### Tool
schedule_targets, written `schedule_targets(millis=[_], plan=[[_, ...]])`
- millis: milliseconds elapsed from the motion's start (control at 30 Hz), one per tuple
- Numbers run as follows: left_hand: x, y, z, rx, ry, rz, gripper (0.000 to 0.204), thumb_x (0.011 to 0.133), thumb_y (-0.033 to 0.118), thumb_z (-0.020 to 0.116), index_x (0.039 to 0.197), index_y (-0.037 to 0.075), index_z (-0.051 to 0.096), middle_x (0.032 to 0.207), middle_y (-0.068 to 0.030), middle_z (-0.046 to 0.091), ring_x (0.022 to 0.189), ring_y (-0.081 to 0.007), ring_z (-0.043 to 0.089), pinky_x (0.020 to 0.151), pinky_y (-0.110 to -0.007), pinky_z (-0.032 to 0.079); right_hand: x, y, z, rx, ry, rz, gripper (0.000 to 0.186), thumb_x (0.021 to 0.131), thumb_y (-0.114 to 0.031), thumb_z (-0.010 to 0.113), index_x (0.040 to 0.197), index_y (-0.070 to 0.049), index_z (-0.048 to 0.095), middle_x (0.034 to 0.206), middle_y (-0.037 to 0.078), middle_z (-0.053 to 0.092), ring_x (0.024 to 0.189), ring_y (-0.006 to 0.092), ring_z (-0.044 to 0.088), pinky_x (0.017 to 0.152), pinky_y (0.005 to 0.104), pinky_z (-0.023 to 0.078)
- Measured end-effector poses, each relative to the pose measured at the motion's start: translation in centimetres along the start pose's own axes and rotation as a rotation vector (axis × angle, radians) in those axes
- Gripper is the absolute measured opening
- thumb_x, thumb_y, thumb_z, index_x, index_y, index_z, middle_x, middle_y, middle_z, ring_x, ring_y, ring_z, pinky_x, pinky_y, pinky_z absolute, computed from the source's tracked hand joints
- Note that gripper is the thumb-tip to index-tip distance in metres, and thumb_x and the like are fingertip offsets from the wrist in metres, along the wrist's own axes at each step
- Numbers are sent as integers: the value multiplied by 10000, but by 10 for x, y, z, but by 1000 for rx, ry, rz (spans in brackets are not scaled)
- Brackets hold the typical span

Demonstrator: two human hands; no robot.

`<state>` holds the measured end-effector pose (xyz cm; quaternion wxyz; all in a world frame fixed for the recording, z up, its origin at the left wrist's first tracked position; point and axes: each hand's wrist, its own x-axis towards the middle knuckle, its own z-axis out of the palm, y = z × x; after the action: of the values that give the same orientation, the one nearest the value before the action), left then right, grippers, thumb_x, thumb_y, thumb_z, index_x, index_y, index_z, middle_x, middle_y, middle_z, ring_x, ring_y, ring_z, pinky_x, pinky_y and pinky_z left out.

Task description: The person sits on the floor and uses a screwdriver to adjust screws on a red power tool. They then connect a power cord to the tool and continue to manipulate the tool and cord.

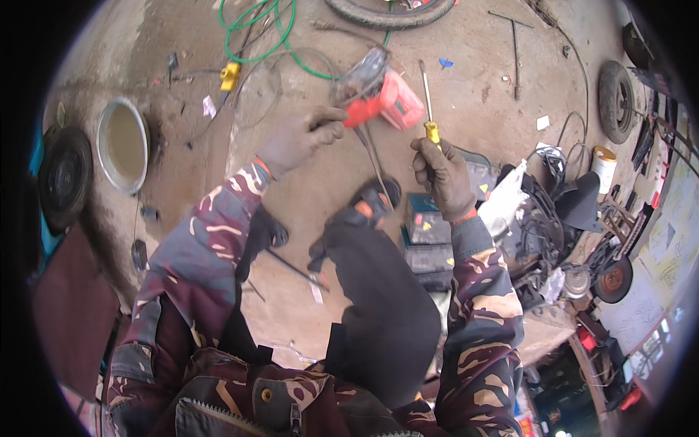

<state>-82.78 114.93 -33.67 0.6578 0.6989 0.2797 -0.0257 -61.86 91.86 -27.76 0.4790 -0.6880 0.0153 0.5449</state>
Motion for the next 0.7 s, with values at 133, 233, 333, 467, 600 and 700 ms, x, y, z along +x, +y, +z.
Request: schedule_targets(millis=[133, 233, 333, 467, 600, 700], plan=[[49, -35, 10, 66, -102, 99, 420, 974, 241, 689, 1336, 29, 664, 1154, -130, 734, 1055, -225, 707, 936, -360, 548, 59, 35, 7, 62, 85, -51, 362, 1081, -365, 584, 1151, -13, 636, 959, 69, 717, 761, 134, 662, 674, 259, 519], [75, -61, 15, 165, -159, 193, 435, 961, 239, 696, 1342, 33, 658, 1143, -133, 739, 1044, -233, 713, 923, -364, 551, 86, 42, 0, 18, 72, -42, 374, 1080, -367, 585, 1190, -11, 612, 1083, 105, 736, 876, 162, 711, 746, 288, 562], [89, -82, 16, 87, -194, 202, 432, 959, 226, 692, 1345, 36, 656, 1177, -142, 732, 1040, -254, 716, 925, -388, 555, 92, 41, -20, -115, 10, -3, 401, 1082, -378, 578, 1215, -1, 602, 1137, 120, 733, 937, 177, 721, 792, 308, 581], [101, -76, 13, 366, -135, 380, 386, 961, 266, 682, 1280, 49, 693, 1087, -166, 762, 984, -305, 743, 880, -417, 569, 90, 40, -28, -130, -50, -20, 437, 1081, -381, 577, 1237, 27, 596, 1170, 136, 735, 950, 188, 723, 817, 321, 591], [118, -45, 14, 671, -140, 177, 400, 937, 391, 686, 1167, 70, 745, 976, -178, 774, 956, -363, 746, 863, -452, 574, 88, 34, -9, -149, 13, -61, 471, 1071, -385, 593, 1291, 32, 585, 1225, 150, 727, 979, 198, 726, 824, 318, 592], [122, -43, 17, 775, -127, 229, 361, 957, 364, 679, 1116, 49, 754, 925, -176, 777, 814, -326, 764, 749, -433, 599, 84, 37, 6, -62, -56, -71, 495, 1063, -379, 606, 1341, 30, 578, 1256, 151, 717, 1028, 205, 723, 858, 332, 594]])
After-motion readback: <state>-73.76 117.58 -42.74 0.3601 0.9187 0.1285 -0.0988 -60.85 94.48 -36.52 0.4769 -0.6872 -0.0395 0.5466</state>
